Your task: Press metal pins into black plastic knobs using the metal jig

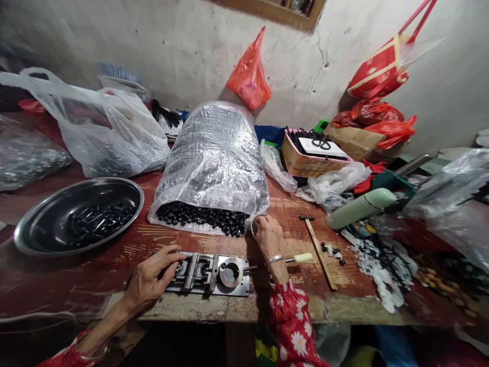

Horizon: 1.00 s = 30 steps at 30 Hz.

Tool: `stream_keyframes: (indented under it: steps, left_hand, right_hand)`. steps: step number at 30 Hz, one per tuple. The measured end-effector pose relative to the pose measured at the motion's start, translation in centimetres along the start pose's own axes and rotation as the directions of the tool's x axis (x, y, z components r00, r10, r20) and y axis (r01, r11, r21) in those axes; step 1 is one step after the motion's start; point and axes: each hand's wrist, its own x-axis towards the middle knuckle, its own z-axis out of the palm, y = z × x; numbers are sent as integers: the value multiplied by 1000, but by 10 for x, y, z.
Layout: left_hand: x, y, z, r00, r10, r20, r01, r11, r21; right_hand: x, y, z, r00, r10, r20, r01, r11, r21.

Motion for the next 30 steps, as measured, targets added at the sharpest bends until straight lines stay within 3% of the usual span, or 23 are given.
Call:
stream_keyframes:
  steps: [7, 15, 18, 20, 24, 27, 30]
  left_hand:
    - [0, -2, 2, 1000, 15, -8, -15, 1000, 13]
    - [1, 2, 0, 1000, 9, -13, -8, 1000, 14]
    - [2, 4, -1, 999, 11, -42, -11, 1000, -7]
    - [4, 8, -4, 993, 3, -119, -6, 1000, -21]
    - [11, 30, -12, 963, -4, -269, -5, 999, -33]
    - [22, 56, -13, 972, 4, -234, -33, 992, -120]
    - [32, 77, -7, 991, -45, -125, 14, 971, -239]
  right_hand:
    - [10, -5, 8, 999, 28, -17, -28, 999, 36]
    - [6, -8, -7, 988, 119, -99, -77, 933, 352]
    - [5, -12, -17, 976, 193, -103, -115, 854, 508]
    - [-1, -18, -25, 971, 227, -74, -136, 782, 608]
    - [-28, -49, -41, 980, 192, 48, -161, 632, 758]
    - [-54, -85, -49, 979, 136, 151, -201, 529, 825]
    - [-76, -119, -51, 968, 68, 241, -248, 401, 882]
